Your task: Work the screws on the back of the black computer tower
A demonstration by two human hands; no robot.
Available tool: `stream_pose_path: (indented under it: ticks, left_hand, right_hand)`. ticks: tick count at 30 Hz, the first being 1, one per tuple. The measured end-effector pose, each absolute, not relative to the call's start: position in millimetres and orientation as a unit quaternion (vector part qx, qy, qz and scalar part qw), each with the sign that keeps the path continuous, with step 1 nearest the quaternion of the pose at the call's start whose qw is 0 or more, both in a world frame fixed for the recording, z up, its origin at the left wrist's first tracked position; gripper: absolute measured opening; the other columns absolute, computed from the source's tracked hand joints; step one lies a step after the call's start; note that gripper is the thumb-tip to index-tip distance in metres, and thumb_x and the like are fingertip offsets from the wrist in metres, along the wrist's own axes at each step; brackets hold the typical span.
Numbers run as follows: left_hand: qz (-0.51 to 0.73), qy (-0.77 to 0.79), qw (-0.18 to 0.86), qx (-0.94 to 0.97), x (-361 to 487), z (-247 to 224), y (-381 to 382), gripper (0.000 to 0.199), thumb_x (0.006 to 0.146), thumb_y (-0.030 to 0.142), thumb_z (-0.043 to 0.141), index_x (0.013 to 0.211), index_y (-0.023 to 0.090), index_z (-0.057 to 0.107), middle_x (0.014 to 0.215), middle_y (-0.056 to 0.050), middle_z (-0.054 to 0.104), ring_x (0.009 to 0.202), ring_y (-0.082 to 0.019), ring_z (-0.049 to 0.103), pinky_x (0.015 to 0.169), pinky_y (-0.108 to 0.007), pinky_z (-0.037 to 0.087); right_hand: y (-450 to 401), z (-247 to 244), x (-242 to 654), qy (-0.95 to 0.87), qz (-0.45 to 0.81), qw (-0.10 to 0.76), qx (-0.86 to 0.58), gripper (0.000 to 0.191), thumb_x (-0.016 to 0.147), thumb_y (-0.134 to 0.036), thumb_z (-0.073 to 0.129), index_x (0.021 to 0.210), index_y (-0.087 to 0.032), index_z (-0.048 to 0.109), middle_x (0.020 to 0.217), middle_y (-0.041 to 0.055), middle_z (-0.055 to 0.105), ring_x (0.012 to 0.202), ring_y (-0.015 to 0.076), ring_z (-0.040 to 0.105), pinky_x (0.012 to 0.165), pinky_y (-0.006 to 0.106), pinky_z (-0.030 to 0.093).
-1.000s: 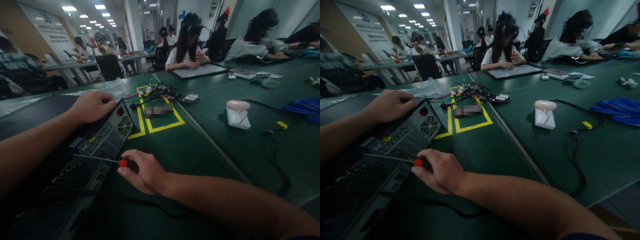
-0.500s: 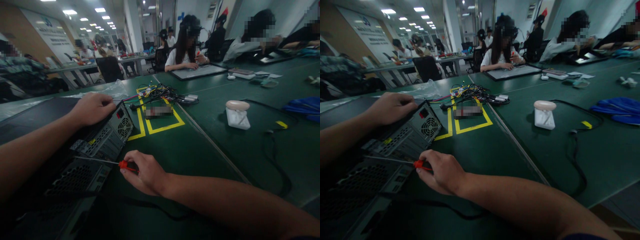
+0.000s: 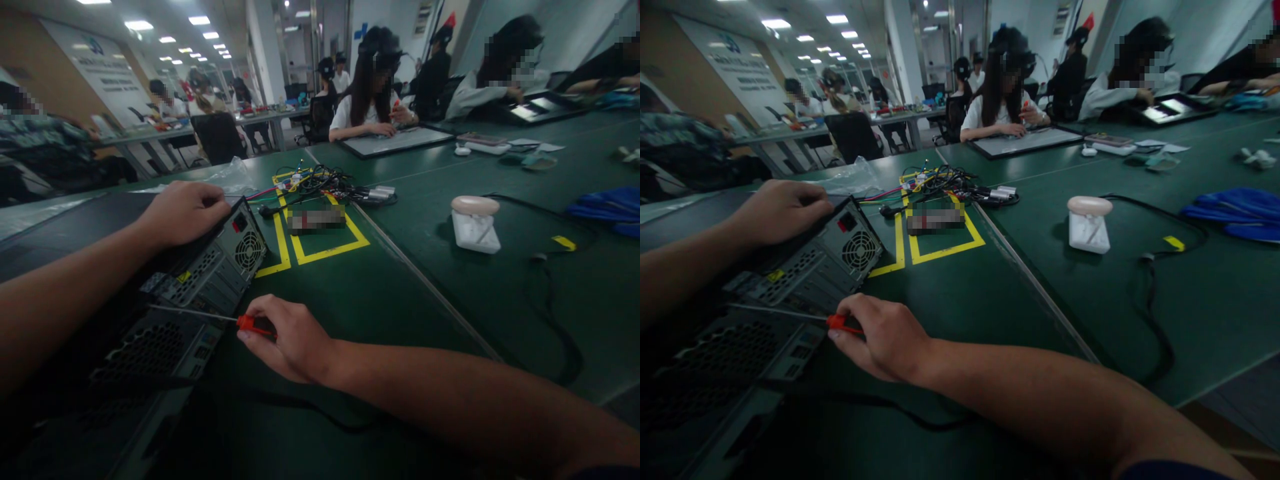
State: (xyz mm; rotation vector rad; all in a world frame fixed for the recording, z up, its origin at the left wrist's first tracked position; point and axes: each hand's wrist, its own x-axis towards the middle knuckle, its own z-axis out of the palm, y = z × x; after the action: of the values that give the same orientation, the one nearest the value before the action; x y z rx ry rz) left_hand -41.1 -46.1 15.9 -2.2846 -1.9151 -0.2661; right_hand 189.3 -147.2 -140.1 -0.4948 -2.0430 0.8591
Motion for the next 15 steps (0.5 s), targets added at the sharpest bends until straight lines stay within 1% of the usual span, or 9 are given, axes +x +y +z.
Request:
stream_pose_path:
  ticks: [4, 9, 15]
  left_hand:
    - [-0.084, -0.639, 0.085, -0.760, -40.3, 16.0, -45.9, 0.034, 0.087, 0.051, 0.038, 0.069, 0.026, 0.051, 0.071, -0.004, 0.053, 0.068, -0.022, 0.052, 0.070, -0.038, 0.034]
    - [-0.081, -0.639, 0.084, -0.760, -41.5, 15.0, -45.6, 0.033, 0.087, 0.050, 0.037, 0.068, 0.027, 0.051, 0.070, -0.004, 0.053, 0.068, -0.022, 0.052, 0.070, -0.038, 0.034]
    - [-0.089, -0.643, 0.081, -0.756, -43.0, 13.0, -44.7, 0.034, 0.088, 0.049, 0.039, 0.070, 0.026, 0.056, 0.073, -0.005, 0.057, 0.070, -0.022, 0.054, 0.072, -0.038, 0.035]
  right_hand:
    - [-147.9, -139.4, 189.9, -0.812, 0.353, 0.415, -0.208, 0.021, 0.105, -0.040, 0.065, 0.113, -0.022, 0.062, 0.103, 0.0052, 0.074, 0.084, 0.0184, 0.069, 0.081, 0.032, 0.058]
    - [-148.0, -140.3, 189.8, -0.806, 0.335, 0.444, -0.203, 0.023, 0.106, -0.043, 0.064, 0.113, -0.020, 0.065, 0.103, 0.0064, 0.075, 0.086, 0.0187, 0.070, 0.083, 0.032, 0.059]
    - [-148.0, -139.1, 188.8, -0.810, 0.337, 0.434, -0.206, 0.030, 0.112, -0.045, 0.054, 0.110, -0.019, 0.068, 0.101, 0.0086, 0.075, 0.089, 0.0196, 0.071, 0.085, 0.033, 0.059]
